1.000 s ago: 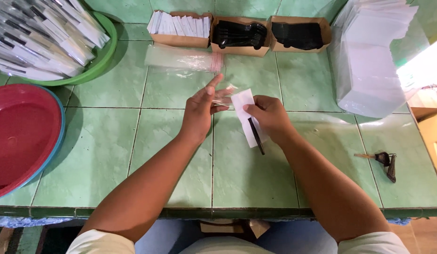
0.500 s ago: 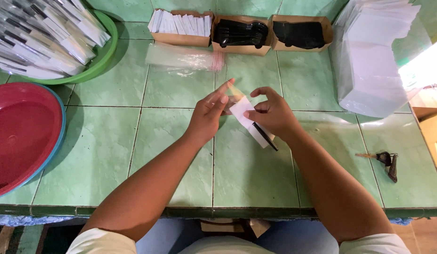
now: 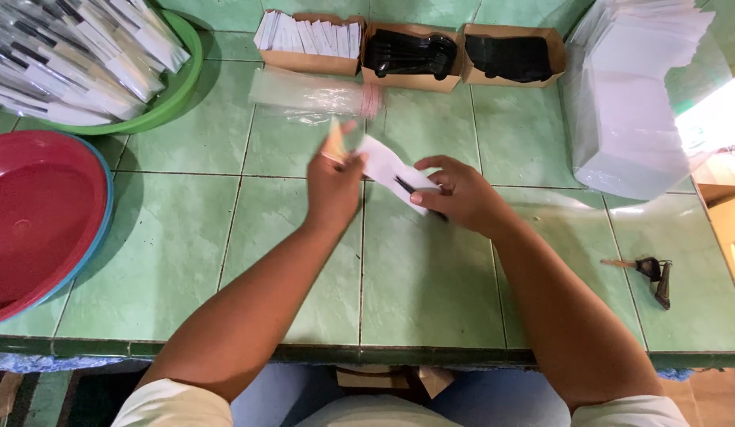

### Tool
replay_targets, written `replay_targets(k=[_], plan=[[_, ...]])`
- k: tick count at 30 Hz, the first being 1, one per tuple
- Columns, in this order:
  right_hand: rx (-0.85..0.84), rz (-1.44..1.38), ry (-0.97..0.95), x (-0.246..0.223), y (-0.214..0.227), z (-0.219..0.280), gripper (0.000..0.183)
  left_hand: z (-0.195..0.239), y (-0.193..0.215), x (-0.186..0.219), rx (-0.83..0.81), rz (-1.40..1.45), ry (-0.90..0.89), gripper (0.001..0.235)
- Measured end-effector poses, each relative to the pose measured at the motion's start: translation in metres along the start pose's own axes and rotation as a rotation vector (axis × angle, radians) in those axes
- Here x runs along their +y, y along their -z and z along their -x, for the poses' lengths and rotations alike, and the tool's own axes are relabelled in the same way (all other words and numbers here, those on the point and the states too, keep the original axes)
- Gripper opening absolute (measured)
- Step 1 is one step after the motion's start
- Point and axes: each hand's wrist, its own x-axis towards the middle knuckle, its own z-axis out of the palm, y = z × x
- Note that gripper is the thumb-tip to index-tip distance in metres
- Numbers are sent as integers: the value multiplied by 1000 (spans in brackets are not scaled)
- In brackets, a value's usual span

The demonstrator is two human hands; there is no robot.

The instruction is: The person folds a white napkin, places a black plastic spoon and fork inside, and wraps the bundle in a clear plastic sleeve. The completed set is placed into a green basket. The person then repeats the process with a second napkin.

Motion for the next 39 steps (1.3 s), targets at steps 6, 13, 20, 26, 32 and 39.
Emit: replay_targets(k=[6, 13, 20, 26, 32, 39], plan=[[-4, -109, 18, 22, 6, -12, 40, -16, 19, -10, 211, 7, -48, 49], [76, -246, -50, 52, 14, -30, 31, -10, 12, 6, 133, 101, -77, 50], [83, -504, -105, 55, 17, -32, 24, 13, -18, 30, -252, 323, 89, 30], [26, -614, -118, 59, 25, -33, 24, 9, -7, 0, -429, 352, 94, 62], [-11, -670, -119, 61, 25, -31, 22, 18, -9, 22, -332, 310, -24, 70], [38, -696, -110, 54, 12, -31, 23, 35, -28, 1, -467, 509, -95, 62]])
